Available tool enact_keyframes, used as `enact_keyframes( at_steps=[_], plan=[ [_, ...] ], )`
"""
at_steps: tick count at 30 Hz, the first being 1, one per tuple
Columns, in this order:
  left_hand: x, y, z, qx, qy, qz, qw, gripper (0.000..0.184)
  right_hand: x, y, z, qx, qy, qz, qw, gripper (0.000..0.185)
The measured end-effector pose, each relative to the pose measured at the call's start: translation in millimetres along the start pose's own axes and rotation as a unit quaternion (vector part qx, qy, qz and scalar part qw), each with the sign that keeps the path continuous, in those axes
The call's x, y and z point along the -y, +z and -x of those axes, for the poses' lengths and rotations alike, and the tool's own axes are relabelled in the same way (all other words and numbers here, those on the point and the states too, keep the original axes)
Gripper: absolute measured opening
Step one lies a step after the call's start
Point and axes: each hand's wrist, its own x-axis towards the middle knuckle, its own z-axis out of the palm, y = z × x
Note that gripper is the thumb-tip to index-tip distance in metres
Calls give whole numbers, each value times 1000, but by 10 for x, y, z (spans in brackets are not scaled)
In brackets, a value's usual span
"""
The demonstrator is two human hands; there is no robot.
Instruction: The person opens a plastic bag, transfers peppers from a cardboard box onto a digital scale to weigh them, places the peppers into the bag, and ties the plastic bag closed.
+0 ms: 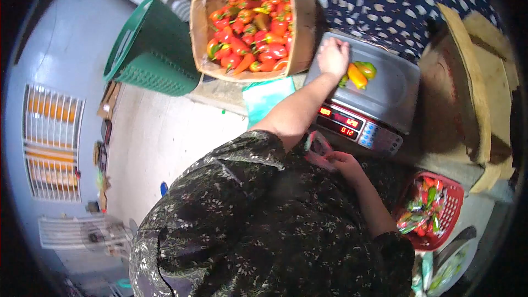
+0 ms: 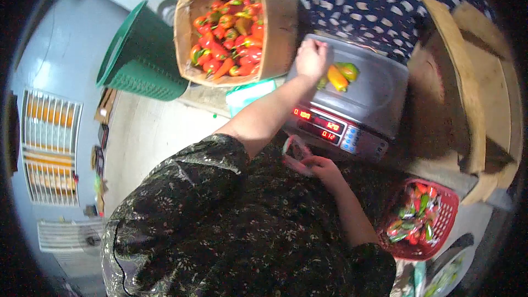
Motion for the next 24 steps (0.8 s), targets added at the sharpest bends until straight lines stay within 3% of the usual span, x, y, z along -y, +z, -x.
enact_keyframes(
  at_steps=[2,6,7,9,11,16,18,20,22,24],
  plan=[
    [-21,-59,50,26,7,25,999,25,46,19,17,0,18,-37,999,32],
    [-102,-328,234,27,122,112,986,22,-55,-28,-16,2,23,-77,997,32],
    [-98,-498,297,38,218,137,966,20,-61,-48,-29,-2,18,-70,997,32],
    [-36,-1103,458,270,286,173,903,17,-30,-43,-2,-27,24,-61,997,33],
    [252,-1550,607,253,477,133,831,14,-22,-29,-4,-35,31,-79,996,33],
    [1630,-2558,752,372,249,-70,891,11,188,118,-3,-6,48,-179,983,34],
    [2421,-2717,557,327,195,-174,908,16,297,191,6,-21,62,-195,979,36],
    [2971,-2837,247,242,15,-255,936,22,205,156,-44,-30,75,-199,977,38],
    [3437,-2873,-75,86,-119,-290,946,36,-63,-28,-64,-42,81,-194,977,41],
    [3583,-2892,-315,32,-195,-301,933,51,-22,19,-49,-64,73,-188,977,46]
  ],
)
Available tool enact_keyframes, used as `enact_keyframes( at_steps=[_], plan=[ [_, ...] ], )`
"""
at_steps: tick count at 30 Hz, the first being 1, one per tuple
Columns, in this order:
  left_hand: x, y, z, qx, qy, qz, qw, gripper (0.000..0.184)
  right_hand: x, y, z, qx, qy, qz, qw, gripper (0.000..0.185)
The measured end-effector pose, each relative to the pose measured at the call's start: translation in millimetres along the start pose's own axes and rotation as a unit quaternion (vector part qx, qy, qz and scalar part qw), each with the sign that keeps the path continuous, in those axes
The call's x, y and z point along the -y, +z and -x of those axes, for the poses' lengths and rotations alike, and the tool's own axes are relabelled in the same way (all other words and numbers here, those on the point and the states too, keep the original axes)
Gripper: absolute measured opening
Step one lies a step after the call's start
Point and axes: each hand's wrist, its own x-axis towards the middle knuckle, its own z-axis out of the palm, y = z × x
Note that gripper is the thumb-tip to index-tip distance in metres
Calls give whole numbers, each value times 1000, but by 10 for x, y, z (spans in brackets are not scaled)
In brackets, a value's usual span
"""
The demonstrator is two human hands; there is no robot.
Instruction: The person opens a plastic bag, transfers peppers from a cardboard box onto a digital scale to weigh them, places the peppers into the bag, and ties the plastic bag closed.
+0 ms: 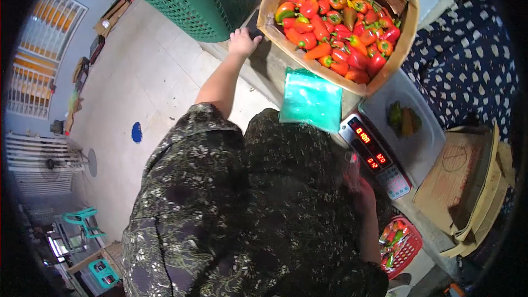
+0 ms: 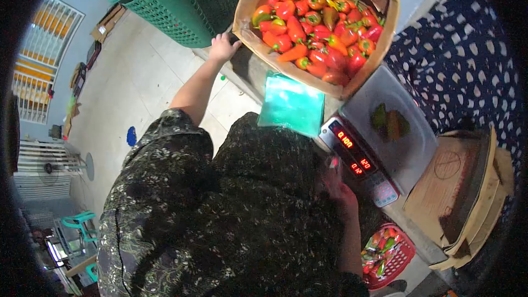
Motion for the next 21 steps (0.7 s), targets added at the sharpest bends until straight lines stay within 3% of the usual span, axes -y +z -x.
enact_keyframes(
  at_steps=[1,5,8,9,12,15,17,20,21],
  plan=[
    [5,36,-92,-13,-45,0,999,59,25,73,19,-13,-10,2,1000,49],
    [59,392,-296,-9,-48,-56,997,71,-49,27,78,-62,0,-3,998,43],
    [111,369,-386,58,-42,-61,996,56,-89,-70,73,-57,-1,-21,998,39],
    [271,547,-505,16,-49,-41,998,37,-33,44,103,-54,0,-26,998,38],
    [477,492,-595,-10,-76,49,996,28,51,195,72,-61,13,-9,998,37],
    [481,173,-416,-7,-27,108,994,36,44,209,5,-36,1,5,999,38],
    [602,345,-378,-3,44,180,983,45,44,192,-11,-32,-12,6,999,41],
    [476,96,195,98,161,237,953,48,35,248,-16,-37,-10,12,999,46],
    [495,52,411,211,178,249,928,49,10,139,-27,-13,-16,17,1000,47]
  ],
)
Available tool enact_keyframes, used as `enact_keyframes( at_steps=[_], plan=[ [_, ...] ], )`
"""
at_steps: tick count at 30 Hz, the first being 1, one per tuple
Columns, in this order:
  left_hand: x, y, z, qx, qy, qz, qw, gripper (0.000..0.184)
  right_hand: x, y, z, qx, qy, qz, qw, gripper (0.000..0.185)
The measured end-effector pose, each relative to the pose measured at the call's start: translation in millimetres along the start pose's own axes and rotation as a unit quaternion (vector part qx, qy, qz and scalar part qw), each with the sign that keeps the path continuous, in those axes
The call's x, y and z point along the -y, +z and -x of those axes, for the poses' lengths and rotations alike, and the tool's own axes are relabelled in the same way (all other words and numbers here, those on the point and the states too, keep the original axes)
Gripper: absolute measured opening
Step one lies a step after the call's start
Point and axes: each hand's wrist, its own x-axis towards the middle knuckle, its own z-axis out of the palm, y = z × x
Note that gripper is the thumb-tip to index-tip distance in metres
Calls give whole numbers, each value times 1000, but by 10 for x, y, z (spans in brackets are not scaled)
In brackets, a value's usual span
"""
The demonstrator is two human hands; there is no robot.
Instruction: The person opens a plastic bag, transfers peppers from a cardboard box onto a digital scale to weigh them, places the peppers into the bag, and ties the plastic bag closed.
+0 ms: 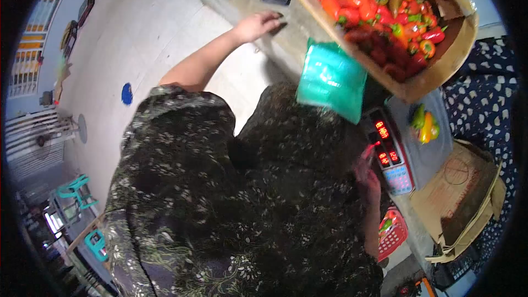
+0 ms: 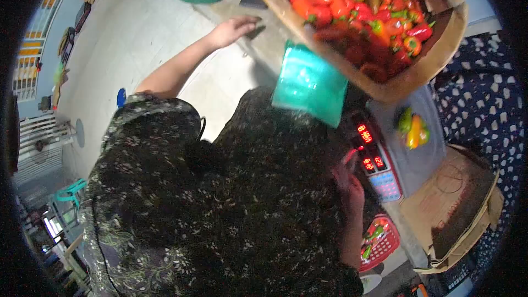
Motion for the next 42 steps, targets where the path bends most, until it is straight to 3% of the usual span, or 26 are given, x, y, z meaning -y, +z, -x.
enact_keyframes(
  at_steps=[1,3,5,6,7,9,11,14,20,25,29,31,32,35,39,41,42],
  plan=[
    [69,152,225,100,-48,42,993,52,-46,-90,-8,25,-7,3,1000,48],
    [-22,277,918,256,-37,4,966,57,-45,-180,10,0,26,-2,1000,47],
    [-87,318,1633,444,-204,42,871,56,-39,-149,59,-13,36,-2,999,44],
    [-1,365,2046,460,-264,104,841,55,-24,-102,78,-14,28,1,1000,43],
    [-240,283,2401,417,-368,203,806,57,-29,-92,81,-13,17,4,1000,42],
    [-511,179,2953,335,-412,361,766,63,-30,-114,56,-36,41,48,997,38],
    [-619,251,3221,154,-522,488,682,64,128,217,129,-69,43,63,995,37],
    [-904,2,3164,112,-408,503,753,63,81,148,144,-61,35,76,995,35],
    [-1220,-65,3193,143,-344,476,796,59,-60,-131,114,-25,-2,90,996,36],
    [-1495,-78,3137,182,-310,482,799,63,-38,-63,105,4,-31,134,990,34],
    [-1314,11,3159,206,-276,477,809,70,-130,-228,2,23,-30,118,992,31],
    [-1073,64,3080,166,-234,381,879,69,71,140,138,-26,-37,-46,998,34],
    [-1361,-37,2895,144,-241,293,914,68,133,285,183,-43,-41,-132,990,36],
    [-1723,86,2278,15,-76,268,960,62,-67,331,109,43,-11,-104,994,31],
    [-2561,261,1374,-65,124,248,959,40,-121,234,44,31,6,-97,995,20],
    [-2791,322,942,-109,181,242,947,29,-137,90,-18,-23,-23,-26,999,21],
    [-2885,325,727,-131,212,158,956,25,-68,91,6,-41,-33,-22,998,22]
  ],
)
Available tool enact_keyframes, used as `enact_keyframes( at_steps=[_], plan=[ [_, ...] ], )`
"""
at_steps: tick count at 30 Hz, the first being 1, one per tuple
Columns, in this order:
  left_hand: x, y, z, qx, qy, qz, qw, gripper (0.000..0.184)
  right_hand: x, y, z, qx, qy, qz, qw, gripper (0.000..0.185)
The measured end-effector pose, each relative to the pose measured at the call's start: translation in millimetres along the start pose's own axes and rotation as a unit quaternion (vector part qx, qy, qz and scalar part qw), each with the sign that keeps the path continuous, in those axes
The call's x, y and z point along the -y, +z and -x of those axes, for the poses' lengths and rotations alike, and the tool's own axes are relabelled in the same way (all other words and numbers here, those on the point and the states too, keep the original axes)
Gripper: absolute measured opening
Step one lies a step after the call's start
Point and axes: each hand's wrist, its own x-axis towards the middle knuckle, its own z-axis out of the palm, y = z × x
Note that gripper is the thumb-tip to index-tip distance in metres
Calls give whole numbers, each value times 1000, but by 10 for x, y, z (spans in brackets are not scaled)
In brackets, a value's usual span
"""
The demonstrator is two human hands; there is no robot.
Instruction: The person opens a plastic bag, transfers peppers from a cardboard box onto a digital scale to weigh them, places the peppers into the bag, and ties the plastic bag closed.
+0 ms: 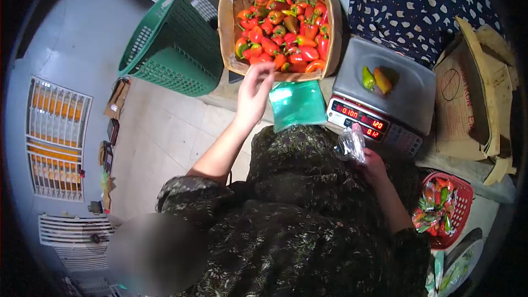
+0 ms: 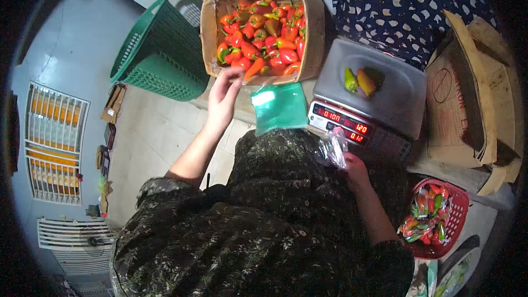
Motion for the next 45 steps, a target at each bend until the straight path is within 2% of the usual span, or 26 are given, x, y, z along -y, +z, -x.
enact_keyframes(
  at_steps=[1,3,5,6,7,9,10,11,13,15,16,17,18,19,21,23,25,26,27,29,32,35,39,41,43,45],
  plan=[
    [30,60,-217,3,41,-81,996,22,25,-13,21,-20,-8,3,1000,23],
    [252,130,-676,-17,40,-113,993,24,-219,-228,-159,29,-57,102,993,27],
    [617,117,-1040,17,110,-325,939,33,-379,-333,-267,77,-123,140,979,28],
    [716,143,-1126,60,103,-447,887,38,-424,-334,-304,91,-115,117,982,32],
    [731,111,-1172,173,105,-564,801,41,-424,-339,-298,100,-119,107,982,33],
    [867,85,-1306,276,139,-620,722,46,-402,-325,-293,119,-127,89,981,34],
    [792,42,-1553,397,103,-635,655,50,-344,-286,-241,124,-101,71,985,37],
    [851,-32,-1618,384,176,-626,656,48,-308,-252,-241,124,-94,78,985,37],
    [504,11,-1827,446,41,-599,664,42,-261,-211,-209,113,-78,88,987,37],
    [551,40,-2074,303,14,-493,815,45,-179,-129,-148,108,-85,96,986,35],
    [433,131,-2085,206,35,-373,904,43,-132,-98,-113,106,-88,100,985,34],
    [292,207,-2129,103,52,-241,964,42,-97,-93,-72,103,-69,93,988,34],
    [-116,393,-1990,85,38,-104,990,41,-64,-74,-42,102,-51,85,990,34],
    [-479,634,-1817,65,20,34,997,39,-44,-49,-48,102,-34,77,991,35],
    [-834,1086,-1561,94,72,18,993,41,-47,-25,-84,91,-25,112,989,34],
    [-775,1579,-1393,230,142,8,963,43,-32,-25,-68,87,-17,126,988,34],
    [-584,2129,-1201,336,78,57,937,35,20,-11,-25,87,-15,112,990,33],
    [-480,2371,-1140,393,-3,20,919,32,24,-19,-24,86,-21,116,989,32],
    [-606,2503,-1022,406,-51,-3,912,34,8,-27,-24,85,-26,120,989,31],
    [-213,2930,-931,372,-61,4,926,35,13,-30,-6,85,-33,103,990,30],
    [-468,3046,-781,330,75,-240,910,40,17,-38,19,89,-29,58,994,28],
    [-318,3183,-719,241,237,-296,893,44,-59,-44,-66,92,-19,43,995,28],
    [-198,3207,-763,189,213,-315,906,53,-232,-69,-220,112,-10,19,993,30],
    [-306,3085,-754,188,177,-258,931,53,-215,-91,-249,130,-14,40,991,32],
    [-437,2845,-776,176,194,-202,944,48,-124,-61,-136,144,-21,102,984,35],
    [-562,2445,-836,135,301,-187,925,41,-137,-50,-114,218,-10,123,968,37]
  ],
)
